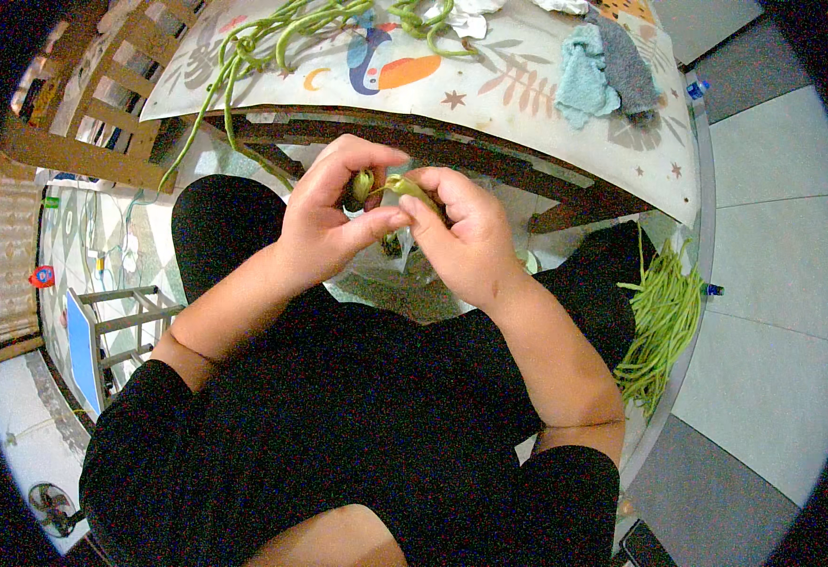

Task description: The person sits on the floor and snaps the ends off long green beans by hand. They place the trimmed beans into a pile on the floor and discard the ends into a plastic bag.

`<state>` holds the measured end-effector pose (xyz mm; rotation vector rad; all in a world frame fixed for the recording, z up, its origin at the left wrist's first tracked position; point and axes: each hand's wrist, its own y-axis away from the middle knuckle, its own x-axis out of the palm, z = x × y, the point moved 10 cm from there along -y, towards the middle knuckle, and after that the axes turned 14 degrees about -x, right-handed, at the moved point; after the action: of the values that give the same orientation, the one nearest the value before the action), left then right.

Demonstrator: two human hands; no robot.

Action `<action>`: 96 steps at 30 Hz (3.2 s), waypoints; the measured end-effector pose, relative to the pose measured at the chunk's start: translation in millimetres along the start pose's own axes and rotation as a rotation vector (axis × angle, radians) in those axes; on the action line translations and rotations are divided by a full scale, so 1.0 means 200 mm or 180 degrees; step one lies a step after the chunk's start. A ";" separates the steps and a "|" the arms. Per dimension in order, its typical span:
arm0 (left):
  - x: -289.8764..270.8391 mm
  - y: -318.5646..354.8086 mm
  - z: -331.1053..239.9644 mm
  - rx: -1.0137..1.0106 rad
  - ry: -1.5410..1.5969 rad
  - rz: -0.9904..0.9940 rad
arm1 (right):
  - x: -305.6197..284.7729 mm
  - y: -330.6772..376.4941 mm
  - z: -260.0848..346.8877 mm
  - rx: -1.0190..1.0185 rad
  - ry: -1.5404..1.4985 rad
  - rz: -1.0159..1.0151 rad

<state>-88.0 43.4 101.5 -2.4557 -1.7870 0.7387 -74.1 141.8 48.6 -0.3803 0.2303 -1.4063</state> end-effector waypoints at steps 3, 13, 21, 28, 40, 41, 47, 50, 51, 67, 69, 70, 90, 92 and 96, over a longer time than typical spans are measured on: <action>0.03 -0.01 0.07 0.0005 0.0022 0.0309 | -0.01 -0.01 0.02 -0.0144 0.0901 0.0328; 0.22 0.09 0.16 -0.1377 0.2266 0.2075 | 0.15 0.10 0.00 0.1462 -0.0859 0.1633; 0.04 0.00 0.05 0.0322 -0.0204 0.0545 | 0.01 -0.01 -0.01 0.0559 0.0858 0.1202; 0.06 0.02 0.07 0.0143 -0.0605 0.0574 | 0.04 -0.05 0.22 -0.0929 0.2476 0.1052; 0.06 0.07 0.22 -0.1190 0.2129 0.0440 | 0.02 -0.03 0.28 -0.1301 0.2173 0.0542; 0.08 0.08 0.24 -0.1347 0.2490 0.0509 | 0.02 -0.03 0.29 -0.1324 0.2096 0.0446; 0.21 0.11 0.31 -0.2029 0.3721 0.0959 | 0.02 -0.02 0.29 -0.1627 0.2370 0.0234; 0.11 0.05 0.32 -0.1711 0.1984 0.0546 | 0.04 -0.03 0.29 -0.1644 0.2867 0.0495; 0.06 0.00 0.24 -0.1027 0.1054 0.0371 | 0.05 -0.04 0.28 -0.1588 0.3067 0.0642; -0.03 0.04 0.05 0.0398 -0.0150 -0.0523 | 0.01 0.01 0.02 0.0030 0.0824 0.0278; -0.04 0.03 0.10 0.0080 0.0327 -0.0362 | 0.02 0.01 0.01 0.0099 0.0172 -0.0044; -0.03 0.04 0.14 -0.0166 0.0775 -0.0284 | 0.02 0.01 0.00 0.0134 -0.0156 -0.0201; 0.64 0.24 1.25 -0.2487 0.0379 0.1690 | -0.32 0.02 -0.45 0.1071 0.1689 0.0296; 0.71 0.32 1.33 -0.2494 0.0758 0.1785 | -0.32 0.03 -0.52 0.1186 0.1866 0.0449; 0.70 0.39 1.38 -0.2533 -0.0393 0.2013 | -0.33 0.06 -0.60 0.1329 0.1870 0.0530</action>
<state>-91.0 71.7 -215.1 -3.6540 -1.5152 0.1606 -118.7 194.6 -71.1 0.3980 0.4236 -1.3314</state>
